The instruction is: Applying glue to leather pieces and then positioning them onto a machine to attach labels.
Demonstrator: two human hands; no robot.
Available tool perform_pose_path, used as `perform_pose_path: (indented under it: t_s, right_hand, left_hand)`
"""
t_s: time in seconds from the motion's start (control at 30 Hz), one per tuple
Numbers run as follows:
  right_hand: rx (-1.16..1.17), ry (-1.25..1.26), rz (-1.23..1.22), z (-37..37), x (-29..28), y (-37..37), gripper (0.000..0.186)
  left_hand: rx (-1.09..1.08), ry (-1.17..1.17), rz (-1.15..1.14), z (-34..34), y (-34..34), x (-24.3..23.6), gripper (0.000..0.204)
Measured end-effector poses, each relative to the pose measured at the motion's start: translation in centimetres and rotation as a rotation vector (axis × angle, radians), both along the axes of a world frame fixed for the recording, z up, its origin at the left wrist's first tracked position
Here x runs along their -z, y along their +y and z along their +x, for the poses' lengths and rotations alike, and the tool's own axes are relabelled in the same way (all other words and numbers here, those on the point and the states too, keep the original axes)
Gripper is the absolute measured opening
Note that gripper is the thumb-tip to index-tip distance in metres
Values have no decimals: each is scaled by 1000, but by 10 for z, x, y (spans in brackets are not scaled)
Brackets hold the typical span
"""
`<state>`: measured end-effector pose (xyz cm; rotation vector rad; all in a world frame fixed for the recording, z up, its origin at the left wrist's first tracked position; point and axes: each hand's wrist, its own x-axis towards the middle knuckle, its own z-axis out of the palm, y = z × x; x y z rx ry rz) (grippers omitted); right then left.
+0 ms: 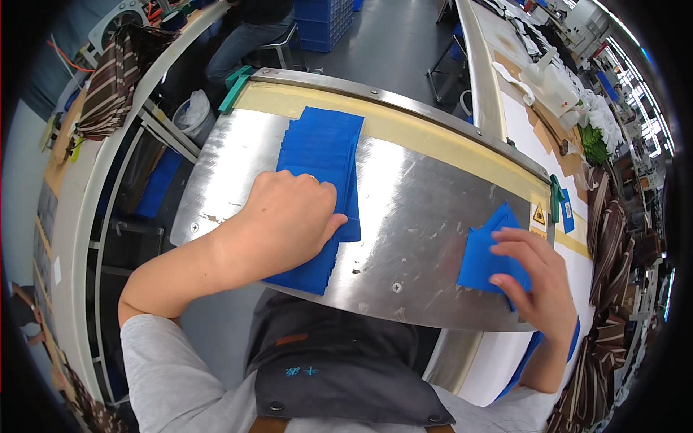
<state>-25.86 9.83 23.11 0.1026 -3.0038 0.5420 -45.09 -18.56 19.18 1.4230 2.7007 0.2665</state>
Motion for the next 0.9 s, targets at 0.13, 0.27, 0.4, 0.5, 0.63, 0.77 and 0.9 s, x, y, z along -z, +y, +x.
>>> perform_pose_path:
  t_s: [0.13, 0.27, 0.4, 0.5, 0.63, 0.77, 0.9]
  right_hand:
    - [-471, 133, 18, -71, 24, -55, 40]
    - [-640, 225, 80, -109, 66, -84, 58]
    - [-669, 190, 93, -116, 85, -87, 70]
    - [-694, 233, 122, -112, 75, -100, 69]
    - [-556, 158, 39, -80, 54, -82, 50]
    - [-251, -202, -184, -73, -4, -23, 22]
    - [-15, 310, -32, -90, 50, 33, 34]
  left_hand:
    - [-18, -157, 143, -14, -12, 5, 30]
    - [-153, -735, 487, -33, -37, 8, 23]
    - [-357, -855, 1329, -51, -62, -44, 19]
    - [-355, -622, 1171, -31, -31, -107, 21]
    - [302, -386, 472, -47, 112, -62, 26]
    - [389, -112, 290, -49, 141, 35, 32]
    - [393, 1, 204, -42, 134, 35, 40]
